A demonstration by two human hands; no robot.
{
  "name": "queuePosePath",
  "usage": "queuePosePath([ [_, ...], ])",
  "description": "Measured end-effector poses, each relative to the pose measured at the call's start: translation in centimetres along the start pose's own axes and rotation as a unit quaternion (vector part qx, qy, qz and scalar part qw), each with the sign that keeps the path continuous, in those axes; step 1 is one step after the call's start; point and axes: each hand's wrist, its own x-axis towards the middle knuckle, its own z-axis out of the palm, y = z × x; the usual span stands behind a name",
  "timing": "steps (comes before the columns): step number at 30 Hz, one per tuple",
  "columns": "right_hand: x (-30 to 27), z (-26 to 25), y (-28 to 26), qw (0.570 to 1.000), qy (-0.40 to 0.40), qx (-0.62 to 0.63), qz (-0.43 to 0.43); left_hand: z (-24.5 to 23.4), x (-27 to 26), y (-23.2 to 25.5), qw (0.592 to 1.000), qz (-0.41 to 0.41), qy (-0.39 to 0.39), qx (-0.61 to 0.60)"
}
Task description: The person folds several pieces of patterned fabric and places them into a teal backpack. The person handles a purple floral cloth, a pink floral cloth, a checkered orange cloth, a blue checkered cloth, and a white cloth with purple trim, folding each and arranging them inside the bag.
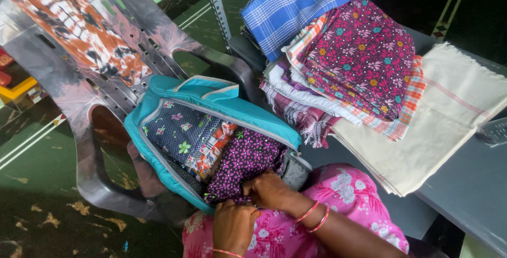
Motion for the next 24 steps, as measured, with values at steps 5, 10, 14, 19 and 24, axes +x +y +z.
queuePosePath([
  [5, 0.4, 1.3, -0.2, 0.995, 0.015, -0.082, 0.050, 0.1, 0.1, 0.3, 1.000, -0.002, 0.009, 0.005],
  [10, -0.9, -0.7, 1.2, 0.993, -0.060, 0.092, 0.044, -1.6, 0.4, -0.2, 0.997, 0.027, 0.016, -0.071],
  [14, -0.6, -1.1, -0.1, 0.996, -0.009, -0.085, -0.011, -3.0, 1.8, -0.3, 0.992, 0.008, 0.097, -0.087],
  [19, -0.3, -3.0, -0.9, 0.994, -0.092, 0.045, 0.023, -2.6, 7.9, -0.6, 0.985, -0.056, 0.165, 0.020],
  [24, -1.0, -5.3, -0.5, 0.995, -0.018, 0.089, 0.037, 1.3, 10.2, -0.9, 0.980, -0.145, 0.078, 0.108],
])
